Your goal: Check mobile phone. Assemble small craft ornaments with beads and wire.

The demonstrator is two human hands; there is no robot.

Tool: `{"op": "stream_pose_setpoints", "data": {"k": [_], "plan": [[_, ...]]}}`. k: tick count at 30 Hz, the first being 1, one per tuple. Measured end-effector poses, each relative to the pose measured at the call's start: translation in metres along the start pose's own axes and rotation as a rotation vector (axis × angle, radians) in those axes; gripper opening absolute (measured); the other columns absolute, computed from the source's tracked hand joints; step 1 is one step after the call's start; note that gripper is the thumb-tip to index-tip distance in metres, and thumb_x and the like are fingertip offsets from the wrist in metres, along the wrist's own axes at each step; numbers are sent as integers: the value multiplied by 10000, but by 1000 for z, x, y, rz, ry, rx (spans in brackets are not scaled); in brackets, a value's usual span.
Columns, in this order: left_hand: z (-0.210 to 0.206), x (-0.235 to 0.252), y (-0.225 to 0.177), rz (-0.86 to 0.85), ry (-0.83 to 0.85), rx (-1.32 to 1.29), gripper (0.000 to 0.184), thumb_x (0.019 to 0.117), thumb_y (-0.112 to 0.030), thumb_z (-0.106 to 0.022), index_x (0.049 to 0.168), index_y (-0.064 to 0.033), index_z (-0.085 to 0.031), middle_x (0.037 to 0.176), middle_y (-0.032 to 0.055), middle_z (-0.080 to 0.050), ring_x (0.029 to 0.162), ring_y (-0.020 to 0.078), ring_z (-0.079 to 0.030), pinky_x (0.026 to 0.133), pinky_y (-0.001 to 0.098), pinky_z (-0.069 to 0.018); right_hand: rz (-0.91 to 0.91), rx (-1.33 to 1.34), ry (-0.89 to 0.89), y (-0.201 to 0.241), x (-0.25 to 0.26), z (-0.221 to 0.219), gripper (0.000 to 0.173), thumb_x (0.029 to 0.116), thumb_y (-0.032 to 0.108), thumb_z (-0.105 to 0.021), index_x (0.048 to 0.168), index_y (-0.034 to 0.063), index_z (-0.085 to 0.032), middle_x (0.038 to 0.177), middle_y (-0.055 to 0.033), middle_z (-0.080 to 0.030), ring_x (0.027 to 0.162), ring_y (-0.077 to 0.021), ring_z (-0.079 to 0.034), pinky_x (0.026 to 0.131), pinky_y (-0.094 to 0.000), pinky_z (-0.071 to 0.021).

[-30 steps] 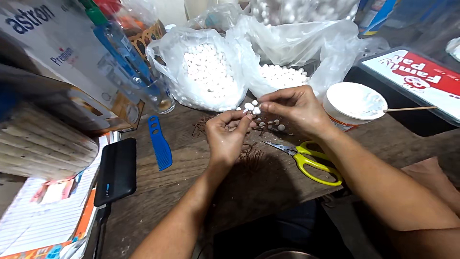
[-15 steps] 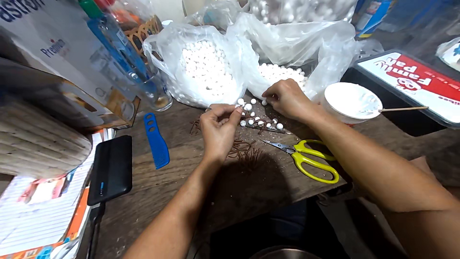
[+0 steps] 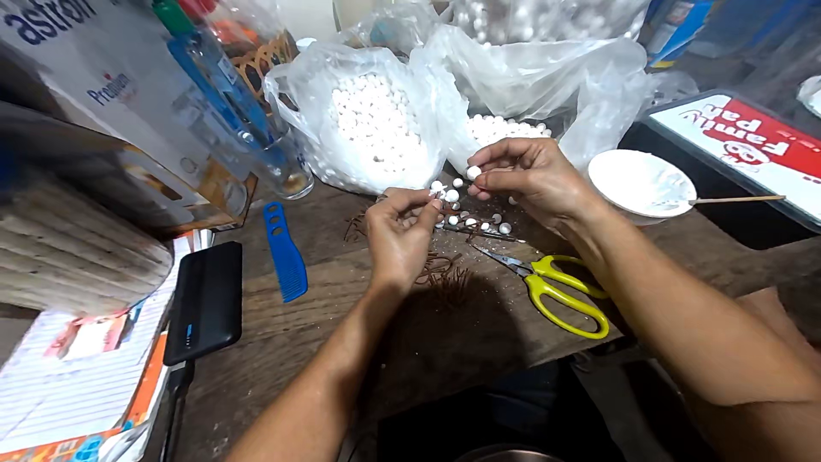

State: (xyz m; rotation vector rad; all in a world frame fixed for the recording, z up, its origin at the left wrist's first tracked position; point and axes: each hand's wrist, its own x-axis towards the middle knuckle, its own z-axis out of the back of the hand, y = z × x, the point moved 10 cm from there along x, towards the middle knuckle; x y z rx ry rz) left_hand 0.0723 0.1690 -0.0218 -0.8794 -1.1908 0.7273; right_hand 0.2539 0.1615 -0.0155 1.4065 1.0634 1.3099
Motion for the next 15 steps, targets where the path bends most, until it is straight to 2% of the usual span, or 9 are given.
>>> {"op": "stream_pose_setpoints", "data": {"k": [5, 10, 15], "plan": [[1, 0, -4, -36, -28, 32, 91, 865, 83, -720, 943, 39, -702, 905, 41, -655, 728, -7, -640, 676, 144, -563, -66, 175, 59, -7, -2, -10, 296, 921, -178, -507, 1062, -28, -720, 919, -40, -757, 767, -91, -733, 750, -236, -626], [1, -1, -10, -101, -51, 63, 74, 854, 82, -721, 922, 63, -697, 918, 75, -639, 722, 1, -639, 669, 141, -566, -70, 202, 97, -10, -2, -12, 304, 922, -165, -504, 1055, -5, -725, 900, -28, -758, 759, -83, -729, 738, -226, -622], [1, -1, -12, -124, -61, 67, 62, 853, 78, -722, 909, 69, -696, 922, 84, -628, 714, -1, -631, 659, 133, -561, -94, 239, 143, -12, -1, -15, 302, 981, -89, -445, 1099, -13, -713, 951, -41, -754, 784, -83, -726, 754, -224, -616]]}}
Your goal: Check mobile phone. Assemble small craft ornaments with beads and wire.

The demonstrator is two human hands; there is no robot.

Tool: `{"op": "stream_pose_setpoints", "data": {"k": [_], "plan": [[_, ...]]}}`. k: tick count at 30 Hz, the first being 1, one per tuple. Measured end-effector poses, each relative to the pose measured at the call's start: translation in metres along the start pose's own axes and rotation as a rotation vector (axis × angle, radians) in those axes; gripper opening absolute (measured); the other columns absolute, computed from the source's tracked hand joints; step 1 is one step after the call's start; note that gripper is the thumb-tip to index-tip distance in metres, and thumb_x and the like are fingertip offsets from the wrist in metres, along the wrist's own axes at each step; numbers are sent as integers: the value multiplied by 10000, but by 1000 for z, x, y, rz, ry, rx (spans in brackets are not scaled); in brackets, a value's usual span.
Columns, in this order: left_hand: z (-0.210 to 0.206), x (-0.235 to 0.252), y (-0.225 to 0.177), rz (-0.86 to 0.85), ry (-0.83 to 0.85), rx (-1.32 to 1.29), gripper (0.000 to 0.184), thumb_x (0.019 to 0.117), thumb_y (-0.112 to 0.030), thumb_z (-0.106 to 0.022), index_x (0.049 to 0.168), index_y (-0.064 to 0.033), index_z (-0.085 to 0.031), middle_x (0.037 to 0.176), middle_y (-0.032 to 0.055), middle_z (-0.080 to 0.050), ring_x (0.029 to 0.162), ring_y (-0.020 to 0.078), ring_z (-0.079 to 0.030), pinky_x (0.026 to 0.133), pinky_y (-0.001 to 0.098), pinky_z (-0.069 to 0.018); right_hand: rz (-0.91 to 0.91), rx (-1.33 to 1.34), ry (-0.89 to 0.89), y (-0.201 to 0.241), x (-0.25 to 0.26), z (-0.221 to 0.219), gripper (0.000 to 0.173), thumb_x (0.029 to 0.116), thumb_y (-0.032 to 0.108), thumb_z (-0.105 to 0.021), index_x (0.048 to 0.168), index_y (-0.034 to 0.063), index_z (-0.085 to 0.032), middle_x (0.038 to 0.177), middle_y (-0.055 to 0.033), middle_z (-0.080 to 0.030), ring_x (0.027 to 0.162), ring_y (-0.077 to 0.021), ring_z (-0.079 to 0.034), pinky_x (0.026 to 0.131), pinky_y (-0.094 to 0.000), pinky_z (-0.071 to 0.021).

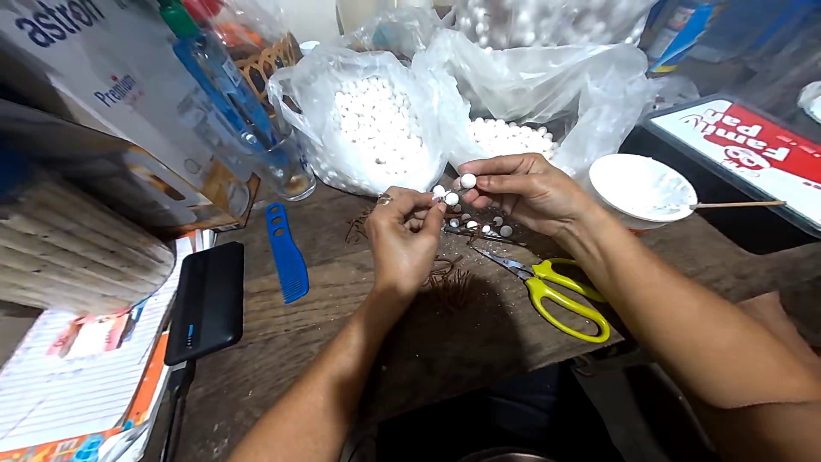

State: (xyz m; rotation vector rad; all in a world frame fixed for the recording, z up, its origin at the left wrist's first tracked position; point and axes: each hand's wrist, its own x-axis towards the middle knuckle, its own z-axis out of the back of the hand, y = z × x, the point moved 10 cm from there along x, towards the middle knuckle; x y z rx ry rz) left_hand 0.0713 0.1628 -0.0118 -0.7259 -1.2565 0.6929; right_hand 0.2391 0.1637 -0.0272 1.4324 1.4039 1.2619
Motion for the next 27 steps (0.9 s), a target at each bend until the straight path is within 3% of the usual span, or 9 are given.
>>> {"op": "stream_pose_setpoints", "data": {"k": [6, 11, 17, 24, 27], "plan": [[0, 0, -2, -33, -7, 18, 49, 856, 70, -722, 898, 71, -698, 923, 86, -623, 717, -8, -623, 658, 121, -550, 70, 17, 32, 3, 0, 1, 293, 934, -92, -503, 1023, 44, -748, 886, -1, -755, 789, -68, -719, 765, -223, -611], [1, 0, -2, -46, -6, 38, 51, 855, 59, -724, 902, 68, -707, 913, 88, -624, 722, -1, -628, 666, 126, -554, 58, -9, 45, 3, 0, -1, 300, 962, -79, -465, 1077, 32, -719, 942, -19, -758, 816, -87, -729, 758, -232, -616], [0, 0, -2, -48, -7, 31, 49, 852, 66, -723, 897, 69, -704, 914, 84, -623, 728, -1, -635, 667, 128, -559, 51, -3, 27, 2, 0, 0, 280, 933, -98, -505, 1003, 45, -736, 883, -2, -750, 777, -67, -713, 749, -217, -607], [0, -1, -3, -57, -13, 35, 48, 852, 62, -729, 895, 66, -708, 916, 81, -626, 716, -8, -631, 660, 126, -559, 37, 0, 24, 1, 0, 1, 294, 952, -88, -473, 1053, 24, -725, 968, -37, -751, 815, -85, -722, 762, -227, -611], [0, -1, -4, -70, -14, 60, 46, 850, 52, -733, 890, 65, -713, 911, 88, -626, 701, -6, -614, 645, 121, -543, 53, -21, 14, 0, 0, 1, 286, 936, -100, -501, 1039, 31, -734, 921, -18, -752, 802, -76, -718, 760, -226, -610]]}}
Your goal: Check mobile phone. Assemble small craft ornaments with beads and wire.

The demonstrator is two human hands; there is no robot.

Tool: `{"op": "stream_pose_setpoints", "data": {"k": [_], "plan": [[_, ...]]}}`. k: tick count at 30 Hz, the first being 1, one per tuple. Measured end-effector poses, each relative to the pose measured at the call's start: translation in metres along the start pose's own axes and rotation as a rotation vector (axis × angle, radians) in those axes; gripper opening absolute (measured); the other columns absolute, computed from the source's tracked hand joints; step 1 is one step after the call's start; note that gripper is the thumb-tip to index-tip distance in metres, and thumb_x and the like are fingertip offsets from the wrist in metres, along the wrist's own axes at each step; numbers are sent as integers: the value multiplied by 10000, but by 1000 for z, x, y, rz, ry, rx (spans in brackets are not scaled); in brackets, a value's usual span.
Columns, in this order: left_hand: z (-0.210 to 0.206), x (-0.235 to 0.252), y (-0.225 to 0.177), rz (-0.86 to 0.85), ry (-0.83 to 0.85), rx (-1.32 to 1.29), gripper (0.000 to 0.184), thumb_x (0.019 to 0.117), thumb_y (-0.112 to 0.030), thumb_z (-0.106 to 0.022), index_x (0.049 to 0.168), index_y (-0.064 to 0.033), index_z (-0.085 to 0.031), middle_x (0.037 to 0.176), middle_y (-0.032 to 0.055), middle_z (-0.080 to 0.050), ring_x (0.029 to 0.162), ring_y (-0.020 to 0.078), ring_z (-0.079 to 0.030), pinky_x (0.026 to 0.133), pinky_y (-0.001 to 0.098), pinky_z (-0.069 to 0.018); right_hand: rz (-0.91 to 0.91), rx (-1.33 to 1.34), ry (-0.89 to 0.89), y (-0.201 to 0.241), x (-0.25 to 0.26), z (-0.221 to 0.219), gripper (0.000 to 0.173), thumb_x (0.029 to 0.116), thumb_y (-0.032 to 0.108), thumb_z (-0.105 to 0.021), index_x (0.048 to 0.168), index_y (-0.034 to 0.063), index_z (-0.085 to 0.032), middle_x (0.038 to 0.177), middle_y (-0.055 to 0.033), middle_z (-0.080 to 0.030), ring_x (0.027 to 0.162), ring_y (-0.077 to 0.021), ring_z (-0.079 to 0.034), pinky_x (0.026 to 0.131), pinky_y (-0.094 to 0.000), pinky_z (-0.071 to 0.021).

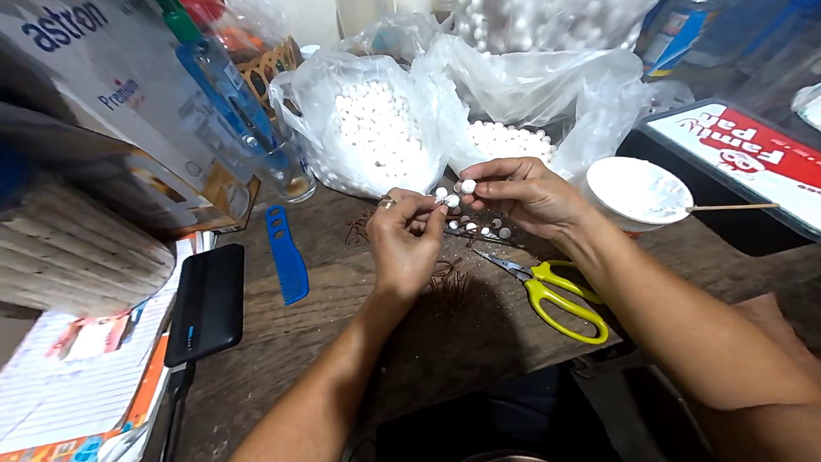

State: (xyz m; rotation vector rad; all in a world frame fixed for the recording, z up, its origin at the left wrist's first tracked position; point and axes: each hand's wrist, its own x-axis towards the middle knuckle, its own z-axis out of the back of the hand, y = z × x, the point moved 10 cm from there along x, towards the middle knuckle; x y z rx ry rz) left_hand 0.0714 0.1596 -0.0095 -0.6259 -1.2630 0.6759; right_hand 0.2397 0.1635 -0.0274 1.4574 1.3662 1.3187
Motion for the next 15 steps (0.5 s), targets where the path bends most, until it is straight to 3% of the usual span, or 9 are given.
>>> {"op": "stream_pose_setpoints", "data": {"k": [6, 15], "plan": [[1, 0, -3, -33, -13, 16, 31, 837, 42, -738, 853, 51, -712, 889, 78, -618, 689, -21, -599, 627, 101, -524, 124, -152, -71, 11, -4, -4, 221, 876, -129, -630, 980, 26, -748, 833, 17, -747, 714, -43, -695, 706, -208, -604], [0, -2, -2, -39, -8, 36, 22, 833, 39, -731, 846, 48, -716, 876, 75, -622, 688, -21, -594, 622, 97, -513, 192, -200, -71, 13, -5, -6, 221, 854, -127, -654, 978, 29, -748, 862, 15, -752, 747, -43, -707, 731, -213, -611]]}}
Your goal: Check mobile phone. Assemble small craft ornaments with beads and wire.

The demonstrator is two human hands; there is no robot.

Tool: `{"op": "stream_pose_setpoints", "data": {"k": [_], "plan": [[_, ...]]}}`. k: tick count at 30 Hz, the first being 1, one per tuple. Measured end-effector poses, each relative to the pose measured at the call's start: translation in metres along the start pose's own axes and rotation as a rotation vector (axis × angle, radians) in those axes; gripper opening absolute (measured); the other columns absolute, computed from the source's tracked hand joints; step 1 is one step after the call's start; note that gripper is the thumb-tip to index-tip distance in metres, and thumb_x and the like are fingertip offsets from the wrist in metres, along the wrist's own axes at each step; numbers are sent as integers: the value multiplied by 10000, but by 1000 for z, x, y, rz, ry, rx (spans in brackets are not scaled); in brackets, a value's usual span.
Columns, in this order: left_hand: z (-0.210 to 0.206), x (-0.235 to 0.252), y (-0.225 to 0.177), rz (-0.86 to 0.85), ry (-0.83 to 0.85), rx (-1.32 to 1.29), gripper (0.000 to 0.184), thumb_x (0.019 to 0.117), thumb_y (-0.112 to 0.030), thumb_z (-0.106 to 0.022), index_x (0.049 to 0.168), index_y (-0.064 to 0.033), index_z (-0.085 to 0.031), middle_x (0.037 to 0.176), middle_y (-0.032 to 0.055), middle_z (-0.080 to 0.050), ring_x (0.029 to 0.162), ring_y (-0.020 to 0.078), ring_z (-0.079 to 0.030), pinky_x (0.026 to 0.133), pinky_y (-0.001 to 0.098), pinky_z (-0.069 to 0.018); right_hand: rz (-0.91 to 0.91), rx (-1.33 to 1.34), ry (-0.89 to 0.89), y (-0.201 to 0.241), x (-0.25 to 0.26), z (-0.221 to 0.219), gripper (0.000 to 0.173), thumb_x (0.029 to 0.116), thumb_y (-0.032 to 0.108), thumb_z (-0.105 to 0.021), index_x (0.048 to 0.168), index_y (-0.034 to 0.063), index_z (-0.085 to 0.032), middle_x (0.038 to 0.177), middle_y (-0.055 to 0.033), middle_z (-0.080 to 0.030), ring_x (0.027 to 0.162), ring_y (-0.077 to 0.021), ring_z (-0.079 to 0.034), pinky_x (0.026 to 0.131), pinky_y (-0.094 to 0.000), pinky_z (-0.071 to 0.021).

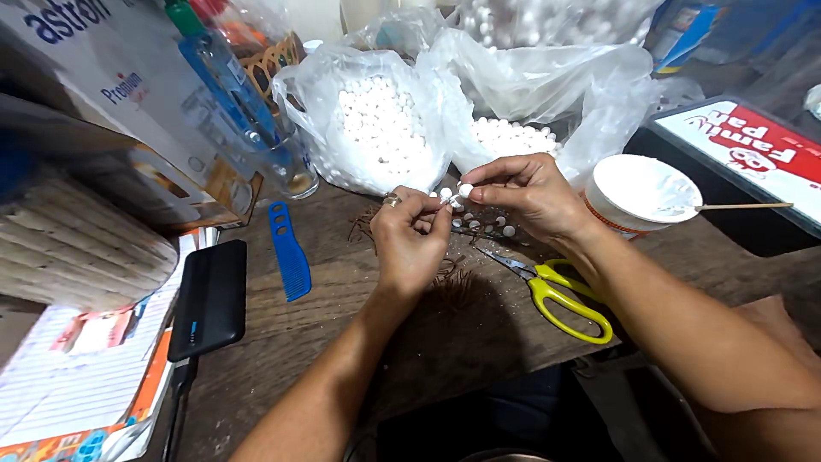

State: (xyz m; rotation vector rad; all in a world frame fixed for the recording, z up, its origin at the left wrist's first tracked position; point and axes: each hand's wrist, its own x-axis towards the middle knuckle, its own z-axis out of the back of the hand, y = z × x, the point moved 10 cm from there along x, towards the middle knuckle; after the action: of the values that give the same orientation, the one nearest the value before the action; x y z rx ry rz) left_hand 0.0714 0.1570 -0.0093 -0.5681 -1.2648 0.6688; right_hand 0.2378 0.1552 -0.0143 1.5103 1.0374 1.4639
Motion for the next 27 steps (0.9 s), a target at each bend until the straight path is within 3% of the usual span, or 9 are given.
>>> {"op": "stream_pose_setpoints", "data": {"k": [14, 20, 27], "plan": [[-2, -1, -2, -20, 11, 27, 17, 833, 47, -722, 847, 55, -716, 874, 82, -615, 689, -24, -586, 619, 89, -501, 25, -69, 15, 5, -2, -3, 214, 839, -119, -677, 980, 26, -744, 885, 22, -754, 774, -23, -708, 753, -195, -607], [-3, -4, -9, -103, 12, 125, 27, 835, 17, -715, 839, 37, -733, 863, 76, -607, 698, -9, -553, 626, 87, -455, 85, -193, 35, 11, -7, -8, 172, 860, -81, -703, 995, 18, -743, 885, 28, -743, 755, -9, -690, 729, -175, -597], [-3, -3, -6, -67, 18, 64, 53, 871, 6, -700, 870, 46, -736, 889, 76, -616, 709, -18, -565, 650, 92, -480, 127, -207, 30, 15, -5, -7, 158, 852, -66, -712, 996, -8, -742, 910, 2, -743, 777, -17, -699, 746, -185, -606]]}}
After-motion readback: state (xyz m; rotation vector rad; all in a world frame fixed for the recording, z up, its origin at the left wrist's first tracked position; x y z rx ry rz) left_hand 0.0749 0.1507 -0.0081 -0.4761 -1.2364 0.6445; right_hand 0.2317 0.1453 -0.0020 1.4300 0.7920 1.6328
